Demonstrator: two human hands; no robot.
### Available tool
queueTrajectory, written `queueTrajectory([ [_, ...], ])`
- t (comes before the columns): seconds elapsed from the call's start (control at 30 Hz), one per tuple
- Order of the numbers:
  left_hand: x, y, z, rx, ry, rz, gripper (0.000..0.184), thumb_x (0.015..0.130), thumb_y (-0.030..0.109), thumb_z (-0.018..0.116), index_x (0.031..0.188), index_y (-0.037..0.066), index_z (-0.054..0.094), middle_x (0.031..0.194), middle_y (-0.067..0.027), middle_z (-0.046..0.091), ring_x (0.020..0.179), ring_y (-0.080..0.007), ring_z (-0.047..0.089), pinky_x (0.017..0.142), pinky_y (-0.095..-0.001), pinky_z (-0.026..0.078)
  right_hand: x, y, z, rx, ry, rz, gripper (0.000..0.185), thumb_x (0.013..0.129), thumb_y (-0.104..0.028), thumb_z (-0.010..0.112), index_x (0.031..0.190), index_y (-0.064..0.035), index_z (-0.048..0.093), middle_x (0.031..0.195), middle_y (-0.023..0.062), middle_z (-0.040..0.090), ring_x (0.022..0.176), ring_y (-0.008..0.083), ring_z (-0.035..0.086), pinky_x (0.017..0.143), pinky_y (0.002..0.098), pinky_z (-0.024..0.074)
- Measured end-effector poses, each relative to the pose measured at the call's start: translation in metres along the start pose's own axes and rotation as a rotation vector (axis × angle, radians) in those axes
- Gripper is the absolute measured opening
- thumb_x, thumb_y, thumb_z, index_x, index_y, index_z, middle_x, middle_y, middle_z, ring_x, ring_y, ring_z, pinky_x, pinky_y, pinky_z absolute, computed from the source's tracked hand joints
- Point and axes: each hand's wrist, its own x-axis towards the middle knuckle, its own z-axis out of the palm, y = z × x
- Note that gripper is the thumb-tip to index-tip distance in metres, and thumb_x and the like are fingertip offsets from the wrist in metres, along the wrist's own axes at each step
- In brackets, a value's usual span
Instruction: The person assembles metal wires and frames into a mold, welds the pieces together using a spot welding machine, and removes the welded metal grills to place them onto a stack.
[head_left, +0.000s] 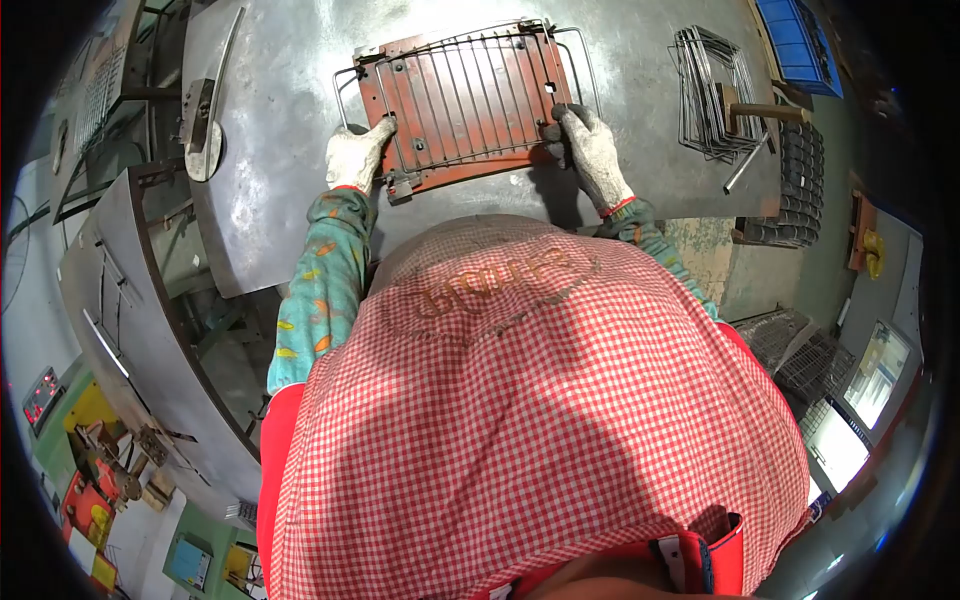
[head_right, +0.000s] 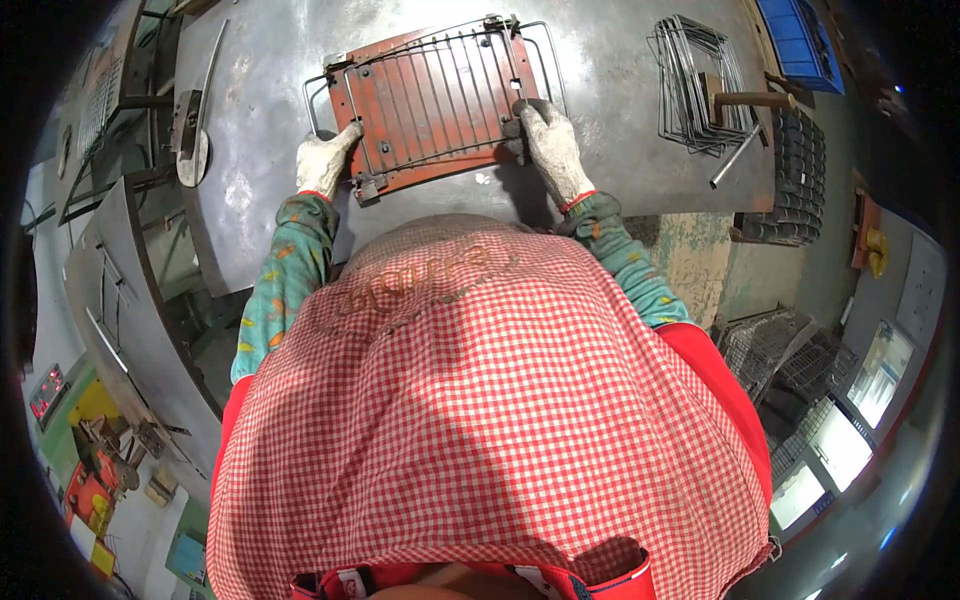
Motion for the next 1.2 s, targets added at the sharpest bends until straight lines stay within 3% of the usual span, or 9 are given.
queueTrajectory([
  [0.13,-0.004,0.005,-0.003,0.014,-0.008,0.003,0.067,0.064,0.048,0.076,0.095,-0.01,0.062,0.084,-0.0206,0.067,0.079,-0.0302,0.065,0.077,-0.038,0.05,-0.002,-0.004,0.003,0.011,0.024,0.001,0.029,0.096,-0.021,0.05,0.117,-0.0019,0.054,0.078,0.0028,0.061,0.056,0.0069,0.049,0.048,0.0233,0.0382],
  [0.2,-0.003,0.004,-0.002,0.009,-0.002,-0.002,0.067,0.064,0.048,0.076,0.095,-0.01,0.063,0.084,-0.0204,0.067,0.079,-0.03,0.065,0.077,-0.0378,0.05,0.001,0.001,-0.003,0.012,-0.018,0.003,0.032,0.094,-0.026,0.054,0.113,-0.0014,0.057,0.086,0.0107,0.066,0.065,0.0193,0.062,0.055,0.0325,0.0479],
  [0.23,-0.003,0.004,-0.001,0.005,0.004,-0.009,0.066,0.064,0.048,0.077,0.094,-0.009,0.063,0.083,-0.0202,0.067,0.079,-0.0297,0.065,0.077,-0.0375,0.05,0.008,0.008,-0.01,0.012,-0.016,0.003,0.032,0.094,-0.026,0.054,0.113,-0.0014,0.057,0.086,0.0107,0.066,0.065,0.0193,0.062,0.055,0.0325,0.0479],
  [0.3,-0.009,0.008,-0.004,0.011,0.019,0.001,0.066,0.064,0.048,0.077,0.095,-0.008,0.063,0.084,-0.0201,0.067,0.079,-0.0295,0.065,0.077,-0.0373,0.051,0.024,0.023,-0.028,-0.826,0.147,-0.549,0.039,0.093,-0.034,0.053,0.118,-0.0039,0.056,0.101,0.0161,0.067,0.085,0.0289,0.066,0.075,0.0393,0.051],
  [0.37,-0.006,0.008,-0.002,0.022,0.031,0.016,0.065,0.064,0.048,0.076,0.095,-0.008,0.063,0.084,-0.0201,0.067,0.079,-0.0294,0.065,0.077,-0.0371,0.051,0.017,0.005,-0.036,-0.802,0.309,-0.442,0.045,0.092,-0.039,0.052,0.123,-0.0065,0.055,0.111,0.0185,0.064,0.103,0.032,0.061,0.091,0.0408,0.0457],
  [0.53,-0.002,0.005,-0.003,-0.043,-0.088,-0.058,0.07,0.065,0.049,0.076,0.101,-0.009,0.061,0.091,-0.0229,0.066,0.085,-0.0318,0.065,0.08,-0.0383,0.05,0.039,-0.02,-0.034,-1.013,0.399,-0.422,0.062,0.084,-0.043,0.063,0.129,-0.0043,0.048,0.121,0.0162,0.059,0.11,0.0316,0.057,0.094,0.0421,0.044],
  [0.67,0.004,-0.003,0.002,0.071,-0.02,-0.017,0.077,0.066,0.051,0.074,0.109,-0.011,0.058,0.104,-0.0289,0.063,0.1,-0.0391,0.061,0.087,-0.0412,0.047,0.077,-0.019,-0.017,-1.139,0.34,-0.243,0.084,0.077,-0.046,0.069,0.138,-0.0011,0.033,0.127,0.0245,0.052,0.113,0.0386,0.054,0.097,0.0439,0.0438],
  [0.83,-0.007,0.003,0.001,0.018,0.033,-0.008,0.061,0.067,0.048,0.076,0.095,-0.004,0.062,0.085,-0.0199,0.067,0.081,-0.0326,0.065,0.077,-0.0392,0.05,0.094,-0.019,-0.013,-1.111,0.307,-0.146,0.088,0.075,-0.046,0.072,0.139,-0.0016,0.03,0.126,0.0245,0.053,0.113,0.0396,0.055,0.094,0.044,0.0458],
  [1.2,-0.005,0.001,0.004,-0.009,0.072,-0.016,0.054,0.069,0.046,0.075,0.089,-0.003,0.063,0.079,-0.0161,0.066,0.075,-0.0287,0.064,0.073,-0.0383,0.05,0.087,-0.034,-0.007,-1.027,0.262,-0.023,0.085,0.075,-0.038,0.074,0.141,-0.0068,0.03,0.128,0.0226,0.052,0.118,0.0374,0.053,0.098,0.0449,0.0443],
])
